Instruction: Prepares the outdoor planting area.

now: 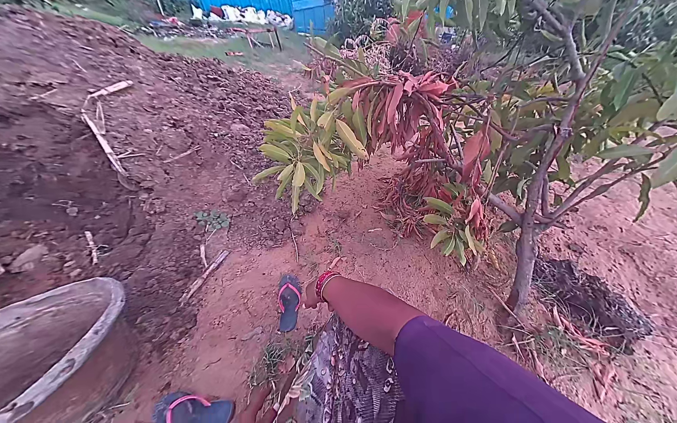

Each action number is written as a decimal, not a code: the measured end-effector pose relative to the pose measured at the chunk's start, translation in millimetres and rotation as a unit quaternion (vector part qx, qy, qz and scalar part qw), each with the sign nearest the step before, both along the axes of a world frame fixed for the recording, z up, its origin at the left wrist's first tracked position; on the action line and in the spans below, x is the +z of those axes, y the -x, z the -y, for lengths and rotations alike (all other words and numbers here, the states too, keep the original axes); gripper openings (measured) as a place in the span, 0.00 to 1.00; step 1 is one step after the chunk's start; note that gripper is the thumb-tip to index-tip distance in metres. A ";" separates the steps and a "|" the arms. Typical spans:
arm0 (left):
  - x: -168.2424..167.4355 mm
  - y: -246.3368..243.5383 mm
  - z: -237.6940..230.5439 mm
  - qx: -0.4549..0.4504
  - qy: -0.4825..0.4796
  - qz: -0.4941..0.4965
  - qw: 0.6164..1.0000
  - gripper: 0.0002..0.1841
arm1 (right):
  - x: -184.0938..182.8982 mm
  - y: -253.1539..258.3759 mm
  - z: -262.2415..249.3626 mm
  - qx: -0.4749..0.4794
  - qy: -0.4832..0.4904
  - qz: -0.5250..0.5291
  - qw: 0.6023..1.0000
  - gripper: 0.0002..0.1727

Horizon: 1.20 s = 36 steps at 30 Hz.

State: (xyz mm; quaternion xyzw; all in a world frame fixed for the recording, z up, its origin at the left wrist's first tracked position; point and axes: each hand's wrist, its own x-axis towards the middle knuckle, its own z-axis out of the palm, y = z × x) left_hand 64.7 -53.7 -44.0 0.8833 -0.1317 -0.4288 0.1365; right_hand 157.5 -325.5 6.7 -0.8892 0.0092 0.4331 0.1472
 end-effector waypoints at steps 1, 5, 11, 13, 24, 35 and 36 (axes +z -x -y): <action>-0.2 0.2 -0.5 0.001 0.000 -0.005 1.000 0.31 | 2.9 1.5 -1.0 -0.011 -0.012 -0.004 1.000 0.26; 0.8 -0.3 3.7 0.001 -0.012 -0.019 1.000 0.31 | 12.8 1.4 -0.7 -0.037 -0.046 -0.006 0.998 0.22; -3.6 -5.5 4.2 0.013 -0.009 -0.034 0.999 0.31 | 4.0 -13.8 7.3 -0.077 -0.099 -0.017 0.992 0.23; -6.7 -6.5 5.2 0.016 -0.007 -0.039 0.999 0.31 | 3.8 -15.7 6.8 -0.055 -0.111 -0.005 0.992 0.25; -23.5 -17.0 14.6 -0.008 -0.006 -0.074 0.997 0.30 | 10.8 -28.7 17.4 -0.005 -0.260 0.021 0.965 0.26; -20.5 -16.6 16.2 -0.009 0.007 -0.077 0.997 0.29 | 16.1 -23.4 22.7 -0.020 -0.257 0.023 0.966 0.26; -20.0 -15.5 15.2 -0.007 0.007 -0.074 0.997 0.29 | 15.4 -22.8 21.9 -0.023 -0.255 0.021 0.966 0.26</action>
